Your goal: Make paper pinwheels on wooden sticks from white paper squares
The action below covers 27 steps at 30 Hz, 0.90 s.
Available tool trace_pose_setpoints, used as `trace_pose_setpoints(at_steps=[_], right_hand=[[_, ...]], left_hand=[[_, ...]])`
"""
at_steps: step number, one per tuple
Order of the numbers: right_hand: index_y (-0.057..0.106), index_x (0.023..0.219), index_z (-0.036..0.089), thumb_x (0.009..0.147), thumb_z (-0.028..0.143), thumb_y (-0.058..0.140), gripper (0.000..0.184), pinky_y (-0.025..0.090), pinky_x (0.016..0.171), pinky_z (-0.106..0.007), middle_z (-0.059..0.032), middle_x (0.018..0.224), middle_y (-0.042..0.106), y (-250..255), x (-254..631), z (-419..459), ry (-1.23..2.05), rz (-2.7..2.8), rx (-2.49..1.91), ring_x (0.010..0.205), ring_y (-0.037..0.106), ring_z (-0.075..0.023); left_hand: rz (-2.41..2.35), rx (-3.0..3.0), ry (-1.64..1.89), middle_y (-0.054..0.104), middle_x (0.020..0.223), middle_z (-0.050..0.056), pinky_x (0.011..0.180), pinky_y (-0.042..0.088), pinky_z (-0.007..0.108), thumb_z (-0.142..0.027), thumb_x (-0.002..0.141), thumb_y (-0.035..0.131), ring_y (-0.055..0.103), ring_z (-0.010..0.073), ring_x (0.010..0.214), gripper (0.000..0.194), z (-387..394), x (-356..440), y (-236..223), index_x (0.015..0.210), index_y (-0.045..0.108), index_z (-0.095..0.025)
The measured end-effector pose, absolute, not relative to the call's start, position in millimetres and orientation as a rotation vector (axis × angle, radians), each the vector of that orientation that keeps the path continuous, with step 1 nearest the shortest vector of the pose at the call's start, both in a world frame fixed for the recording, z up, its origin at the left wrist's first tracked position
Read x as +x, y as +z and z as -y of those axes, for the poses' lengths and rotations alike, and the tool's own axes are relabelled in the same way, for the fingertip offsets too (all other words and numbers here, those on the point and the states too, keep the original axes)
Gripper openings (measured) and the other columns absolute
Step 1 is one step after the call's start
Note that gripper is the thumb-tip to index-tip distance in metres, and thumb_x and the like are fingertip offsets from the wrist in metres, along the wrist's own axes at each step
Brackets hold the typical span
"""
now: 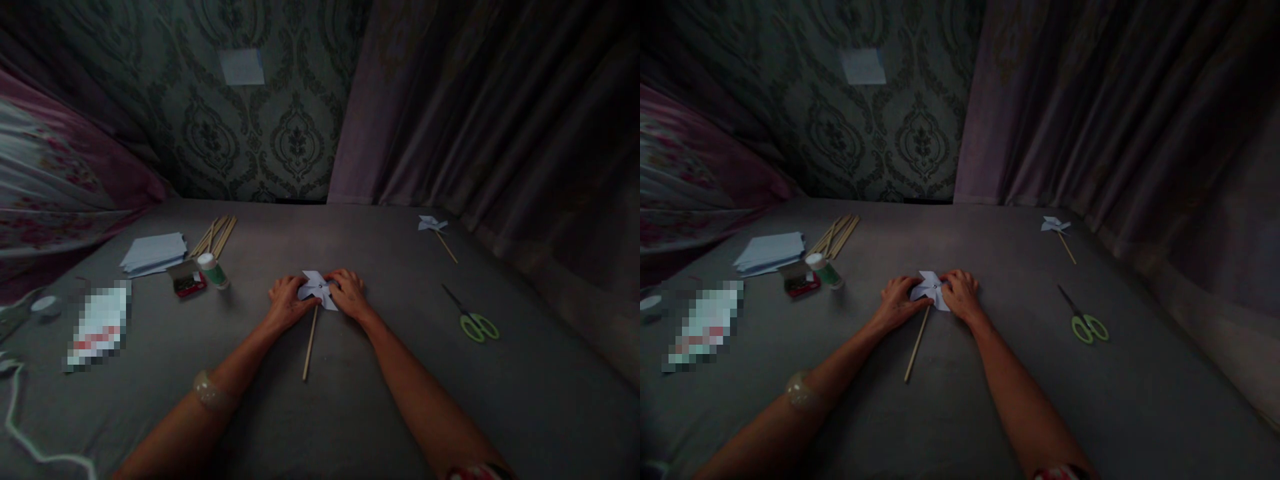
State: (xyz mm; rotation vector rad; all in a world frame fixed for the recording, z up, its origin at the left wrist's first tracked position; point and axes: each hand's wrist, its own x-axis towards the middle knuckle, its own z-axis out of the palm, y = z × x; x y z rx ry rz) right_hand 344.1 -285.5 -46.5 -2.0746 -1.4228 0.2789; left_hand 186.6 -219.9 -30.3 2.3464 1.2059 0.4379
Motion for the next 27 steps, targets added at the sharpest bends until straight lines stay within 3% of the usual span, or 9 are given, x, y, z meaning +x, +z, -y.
trace_pose_setpoints(at_steps=[4,11,27], right_hand=[[0.064,0.105,0.024,0.078,0.024,0.055,0.029,0.031,0.094,-0.04,-0.0044,0.114,0.061,-45,345,289,0.301,1.489,-2.023,0.11,0.048,-0.0243],[0.057,0.116,0.025,0.07,0.052,0.067,0.054,0.031,0.097,-0.041,-0.0063,0.121,0.056,-46,349,296,0.301,1.636,-1.951,0.115,0.046,-0.0255],[0.06,0.113,0.024,0.073,0.037,0.065,0.043,0.031,0.096,-0.04,-0.0071,0.118,0.058,-45,347,295,0.276,1.612,-1.965,0.114,0.047,-0.0257]], left_hand=[[-1.217,2.335,0.428,0.059,0.117,0.008,0.091,0.036,0.041,-0.048,0.071,0.067,0.048,0.0293,0.112,0.048,220,188,-28,0.112,0.061,-0.024],[-1.205,2.311,0.405,0.059,0.117,0.008,0.092,0.036,0.041,-0.044,0.073,0.065,0.047,0.0289,0.113,0.044,218,187,-26,0.112,0.061,-0.024],[-1.204,2.301,0.448,0.062,0.11,0.008,0.09,0.037,0.041,-0.048,0.075,0.064,0.05,0.0278,0.108,0.039,215,189,-29,0.107,0.065,-0.024]])
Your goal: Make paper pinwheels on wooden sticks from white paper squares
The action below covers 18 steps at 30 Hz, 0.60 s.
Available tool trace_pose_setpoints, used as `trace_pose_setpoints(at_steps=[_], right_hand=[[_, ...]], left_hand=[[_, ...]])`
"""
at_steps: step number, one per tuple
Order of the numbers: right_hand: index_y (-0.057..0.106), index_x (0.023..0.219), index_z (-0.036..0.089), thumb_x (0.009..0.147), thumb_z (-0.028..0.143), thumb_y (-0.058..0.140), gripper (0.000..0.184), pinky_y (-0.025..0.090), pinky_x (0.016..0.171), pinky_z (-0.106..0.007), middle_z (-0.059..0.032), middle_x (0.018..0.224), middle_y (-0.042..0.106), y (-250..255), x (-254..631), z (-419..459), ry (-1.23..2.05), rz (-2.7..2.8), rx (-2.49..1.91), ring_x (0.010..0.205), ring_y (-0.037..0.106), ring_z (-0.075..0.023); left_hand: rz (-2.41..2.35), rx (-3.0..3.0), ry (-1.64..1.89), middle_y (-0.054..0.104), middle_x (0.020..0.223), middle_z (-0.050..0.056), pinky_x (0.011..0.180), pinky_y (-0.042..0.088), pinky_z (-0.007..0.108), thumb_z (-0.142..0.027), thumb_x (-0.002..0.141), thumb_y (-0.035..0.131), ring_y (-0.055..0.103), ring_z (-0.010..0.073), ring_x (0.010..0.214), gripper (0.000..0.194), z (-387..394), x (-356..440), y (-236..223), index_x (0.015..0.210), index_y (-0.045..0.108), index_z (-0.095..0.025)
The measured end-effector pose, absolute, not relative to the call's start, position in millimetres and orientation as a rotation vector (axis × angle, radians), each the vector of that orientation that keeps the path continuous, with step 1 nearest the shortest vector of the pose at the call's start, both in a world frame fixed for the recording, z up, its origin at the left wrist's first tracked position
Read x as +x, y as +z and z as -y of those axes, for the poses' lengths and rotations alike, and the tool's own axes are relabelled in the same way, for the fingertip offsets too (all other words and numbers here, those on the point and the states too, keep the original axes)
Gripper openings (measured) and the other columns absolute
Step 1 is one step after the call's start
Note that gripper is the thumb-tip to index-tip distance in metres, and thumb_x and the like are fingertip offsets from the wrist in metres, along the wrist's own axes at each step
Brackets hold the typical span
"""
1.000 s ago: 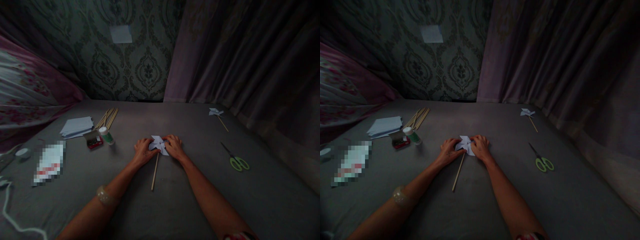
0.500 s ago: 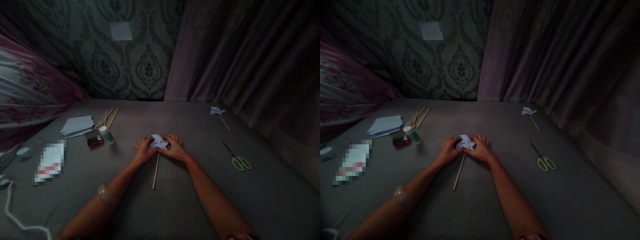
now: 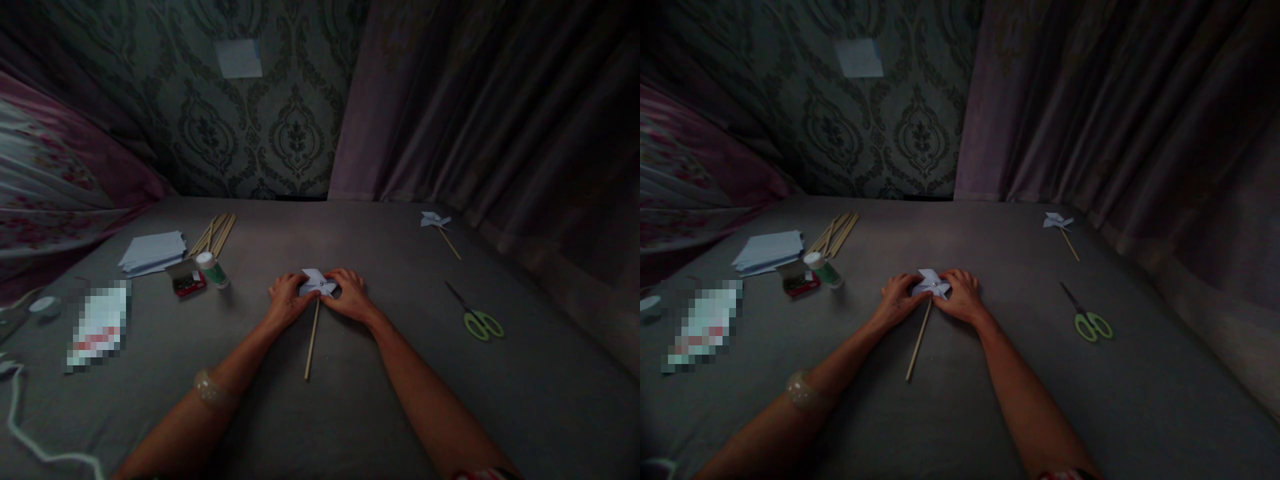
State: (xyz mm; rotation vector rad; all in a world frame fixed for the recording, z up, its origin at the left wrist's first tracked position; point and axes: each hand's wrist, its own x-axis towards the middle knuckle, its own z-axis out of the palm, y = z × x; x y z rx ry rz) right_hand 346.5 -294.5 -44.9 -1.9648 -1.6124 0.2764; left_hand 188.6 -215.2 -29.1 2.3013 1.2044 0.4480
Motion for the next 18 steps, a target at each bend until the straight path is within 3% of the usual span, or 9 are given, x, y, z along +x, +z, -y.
trace_pose_setpoints(at_steps=[18], right_hand=[[0.061,0.11,0.025,0.072,0.032,0.066,0.04,0.032,0.095,-0.039,-0.0058,0.116,0.06,-40.3,345.2,294.1,0.303,1.562,-1.978,0.112,0.049,-0.0251]], left_hand=[[-1.077,2.322,0.518,0.068,0.103,0.006,0.09,0.038,0.042,-0.03,0.083,0.057,0.057,0.024,0.102,0.02,216.5,189.8,-28.3,0.098,0.068,-0.023]])
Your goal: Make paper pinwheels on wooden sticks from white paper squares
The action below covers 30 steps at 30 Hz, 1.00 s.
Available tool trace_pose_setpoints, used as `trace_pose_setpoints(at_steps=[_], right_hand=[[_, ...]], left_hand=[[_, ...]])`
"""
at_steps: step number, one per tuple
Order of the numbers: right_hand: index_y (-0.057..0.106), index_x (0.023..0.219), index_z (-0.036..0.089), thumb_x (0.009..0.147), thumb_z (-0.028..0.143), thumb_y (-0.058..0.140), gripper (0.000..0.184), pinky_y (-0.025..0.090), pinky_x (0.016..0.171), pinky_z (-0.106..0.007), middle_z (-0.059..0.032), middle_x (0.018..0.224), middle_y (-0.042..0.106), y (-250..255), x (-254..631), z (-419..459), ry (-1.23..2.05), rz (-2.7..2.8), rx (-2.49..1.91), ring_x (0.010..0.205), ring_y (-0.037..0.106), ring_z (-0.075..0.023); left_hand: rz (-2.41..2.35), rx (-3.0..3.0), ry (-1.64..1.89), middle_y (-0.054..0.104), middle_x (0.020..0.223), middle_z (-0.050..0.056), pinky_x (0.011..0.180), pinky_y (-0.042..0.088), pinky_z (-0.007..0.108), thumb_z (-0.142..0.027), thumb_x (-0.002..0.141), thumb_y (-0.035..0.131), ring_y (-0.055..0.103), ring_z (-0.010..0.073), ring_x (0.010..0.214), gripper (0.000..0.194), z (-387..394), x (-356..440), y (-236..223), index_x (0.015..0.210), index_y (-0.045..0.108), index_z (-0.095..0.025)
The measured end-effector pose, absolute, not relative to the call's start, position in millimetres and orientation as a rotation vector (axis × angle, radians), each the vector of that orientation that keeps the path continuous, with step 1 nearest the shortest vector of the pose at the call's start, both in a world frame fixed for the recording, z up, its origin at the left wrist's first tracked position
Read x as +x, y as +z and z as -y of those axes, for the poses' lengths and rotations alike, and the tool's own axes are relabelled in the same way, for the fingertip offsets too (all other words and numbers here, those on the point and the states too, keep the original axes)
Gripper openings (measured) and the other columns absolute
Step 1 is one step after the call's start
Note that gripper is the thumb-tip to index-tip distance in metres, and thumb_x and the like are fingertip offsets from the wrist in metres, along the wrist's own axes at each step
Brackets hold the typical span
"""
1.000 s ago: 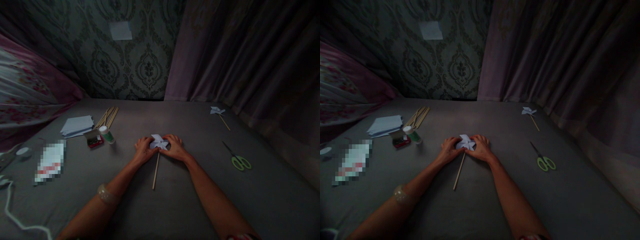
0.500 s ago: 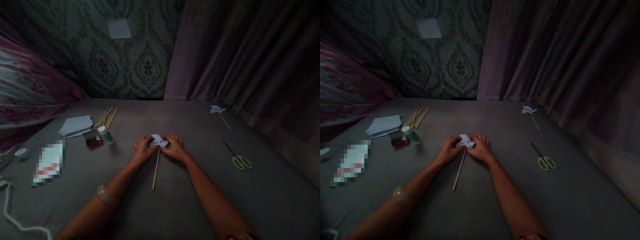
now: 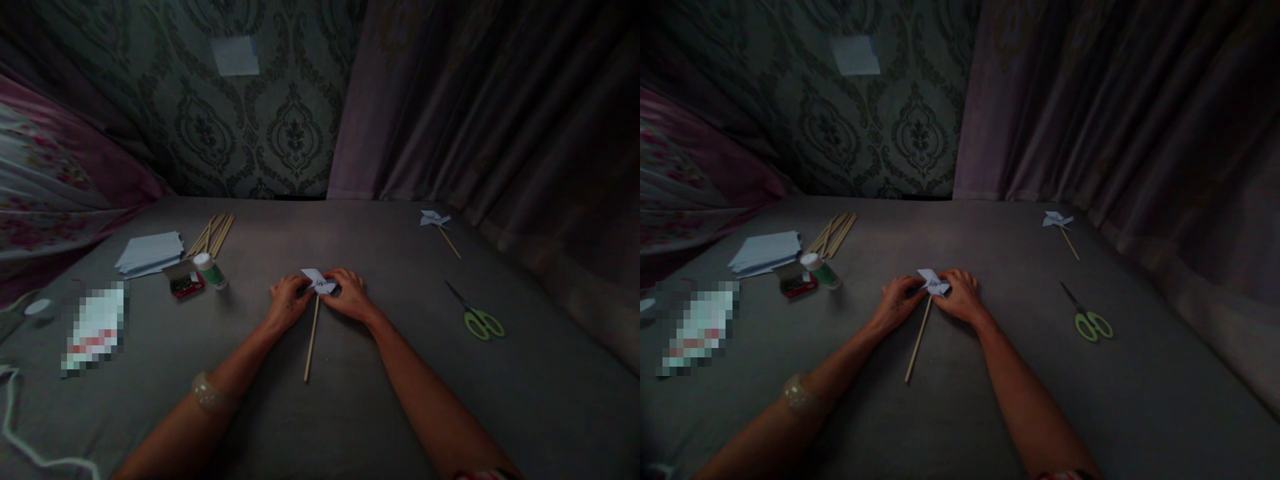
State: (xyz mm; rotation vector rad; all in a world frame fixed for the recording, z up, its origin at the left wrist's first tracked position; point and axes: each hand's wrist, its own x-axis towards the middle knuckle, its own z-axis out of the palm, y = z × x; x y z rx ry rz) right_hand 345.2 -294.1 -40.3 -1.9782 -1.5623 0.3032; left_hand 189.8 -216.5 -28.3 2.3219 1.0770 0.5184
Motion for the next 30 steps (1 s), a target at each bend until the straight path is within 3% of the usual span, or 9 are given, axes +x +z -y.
trace_pose_setpoints(at_steps=[15,20,24,30], right_hand=[[0.06,0.111,0.025,0.072,0.031,0.066,0.04,0.032,0.095,-0.04,-0.0049,0.117,0.06,-43,343,293,0.288,1.552,-2.005,0.113,0.048,-0.0243],[0.059,0.115,0.025,0.074,0.039,0.067,0.044,0.034,0.096,-0.039,-0.0058,0.119,0.059,-43,353,295,0.335,1.569,-1.904,0.114,0.049,-0.0234],[0.063,0.111,0.022,0.081,0.032,0.06,0.032,0.037,0.098,-0.034,-0.007,0.118,0.059,-40,374,298,0.4,1.511,-1.741,0.114,0.051,-0.019],[0.068,0.1,0.022,0.079,0.022,0.062,0.022,0.034,0.101,-0.036,-0.0056,0.114,0.06,-43,391,305,0.394,1.567,-1.707,0.113,0.052,-0.0183]], left_hand=[[-1.05,2.346,0.488,0.069,0.102,0.007,0.089,0.04,0.04,-0.028,0.083,0.056,0.058,0.0237,0.101,0.021,216,192,-29,0.099,0.068,-0.021],[-1.091,2.295,0.516,0.069,0.104,0.006,0.091,0.041,0.039,-0.03,0.082,0.056,0.06,0.0222,0.099,0.026,213,189,-33,0.105,0.066,-0.022],[-1.075,2.303,0.509,0.068,0.107,0.007,0.091,0.042,0.039,-0.029,0.081,0.055,0.059,0.0232,0.101,0.031,214,187,-33,0.109,0.065,-0.021],[-1.073,2.312,0.487,0.065,0.114,0.008,0.097,0.036,0.043,-0.032,0.079,0.057,0.055,0.0258,0.109,0.036,217,185,-30,0.113,0.063,-0.022]])
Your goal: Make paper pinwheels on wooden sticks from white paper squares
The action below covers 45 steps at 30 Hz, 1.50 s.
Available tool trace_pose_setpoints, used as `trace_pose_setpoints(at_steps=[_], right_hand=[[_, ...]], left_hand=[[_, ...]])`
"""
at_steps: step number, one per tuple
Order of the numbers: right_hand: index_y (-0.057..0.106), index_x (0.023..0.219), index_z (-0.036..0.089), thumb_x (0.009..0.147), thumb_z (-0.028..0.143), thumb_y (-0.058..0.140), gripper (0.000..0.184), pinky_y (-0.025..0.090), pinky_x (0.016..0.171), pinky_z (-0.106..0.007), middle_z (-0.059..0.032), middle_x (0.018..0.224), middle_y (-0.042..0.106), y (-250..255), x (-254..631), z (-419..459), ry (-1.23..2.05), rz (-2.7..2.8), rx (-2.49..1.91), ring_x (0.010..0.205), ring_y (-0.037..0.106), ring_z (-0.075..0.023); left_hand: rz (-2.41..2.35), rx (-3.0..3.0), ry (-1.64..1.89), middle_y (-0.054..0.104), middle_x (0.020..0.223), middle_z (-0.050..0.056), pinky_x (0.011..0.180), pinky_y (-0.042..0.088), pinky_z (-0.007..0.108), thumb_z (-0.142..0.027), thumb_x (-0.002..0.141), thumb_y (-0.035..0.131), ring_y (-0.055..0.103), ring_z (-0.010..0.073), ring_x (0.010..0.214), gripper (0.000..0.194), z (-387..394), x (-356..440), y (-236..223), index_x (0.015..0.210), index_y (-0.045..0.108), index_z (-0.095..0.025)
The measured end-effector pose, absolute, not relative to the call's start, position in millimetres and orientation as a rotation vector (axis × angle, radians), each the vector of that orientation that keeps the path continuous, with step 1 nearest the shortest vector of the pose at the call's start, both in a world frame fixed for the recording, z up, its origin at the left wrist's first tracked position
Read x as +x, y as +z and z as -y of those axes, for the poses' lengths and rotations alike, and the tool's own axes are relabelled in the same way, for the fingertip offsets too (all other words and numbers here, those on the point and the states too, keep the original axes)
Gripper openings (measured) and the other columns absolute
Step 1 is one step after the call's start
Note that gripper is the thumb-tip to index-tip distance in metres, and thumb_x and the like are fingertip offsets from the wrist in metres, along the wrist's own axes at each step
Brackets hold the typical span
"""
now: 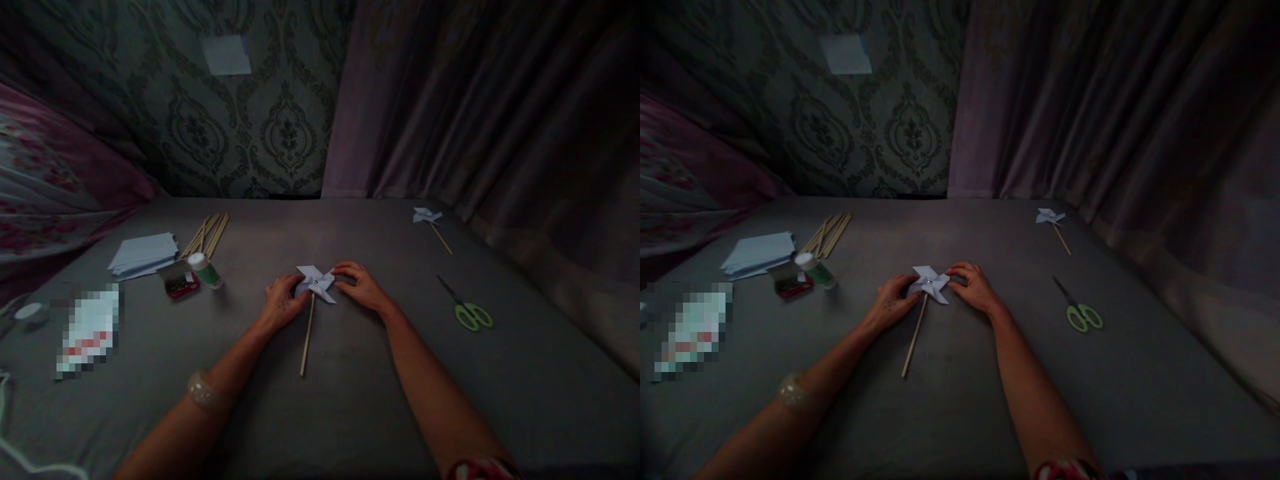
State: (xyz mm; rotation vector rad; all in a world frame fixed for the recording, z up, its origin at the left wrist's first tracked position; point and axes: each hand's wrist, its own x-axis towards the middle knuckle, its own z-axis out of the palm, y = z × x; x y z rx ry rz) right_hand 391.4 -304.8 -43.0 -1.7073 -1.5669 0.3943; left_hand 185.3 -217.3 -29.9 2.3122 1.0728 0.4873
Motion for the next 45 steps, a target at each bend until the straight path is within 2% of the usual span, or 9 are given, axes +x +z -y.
trace_pose_setpoints(at_steps=[5,10,22,45], right_hand=[[0.069,0.1,0.025,0.08,0.022,0.064,0.021,0.033,0.1,-0.039,-0.0036,0.116,0.061,-47,387,304,0.4,1.607,-1.791,0.113,0.049,-0.0196],[0.07,0.096,0.026,0.082,0.025,0.064,0.015,0.03,0.099,-0.042,-0.0028,0.113,0.062,-45,384,301,0.374,1.617,-1.847,0.111,0.049,-0.0209],[0.071,0.086,0.027,0.081,0.032,0.066,0.009,0.034,0.094,-0.044,-0.0042,0.106,0.065,-54,384,290,0.312,1.591,-1.789,0.105,0.053,-0.0234],[0.069,0.078,0.023,0.077,0.026,0.069,0.004,0.037,0.09,-0.04,-0.0039,0.095,0.068,-58,372,279,0.287,1.523,-1.79,0.096,0.057,-0.0216]], left_hand=[[-1.09,2.303,0.454,0.066,0.111,0.008,0.096,0.036,0.044,-0.043,0.079,0.059,0.056,0.0269,0.107,0.039,218,187,-26,0.111,0.064,-0.021],[-1.121,2.297,0.453,0.067,0.108,0.008,0.093,0.038,0.043,-0.041,0.079,0.06,0.058,0.0258,0.104,0.035,217,190,-26,0.108,0.065,-0.021],[-1.09,2.3,0.449,0.067,0.108,0.009,0.093,0.037,0.043,-0.041,0.079,0.06,0.057,0.0259,0.104,0.035,217,190,-24,0.107,0.066,-0.02],[-1.137,2.319,0.466,0.068,0.101,0.009,0.086,0.04,0.039,-0.037,0.079,0.063,0.06,0.0242,0.096,0.029,214,197,-28,0.099,0.066,-0.017]])
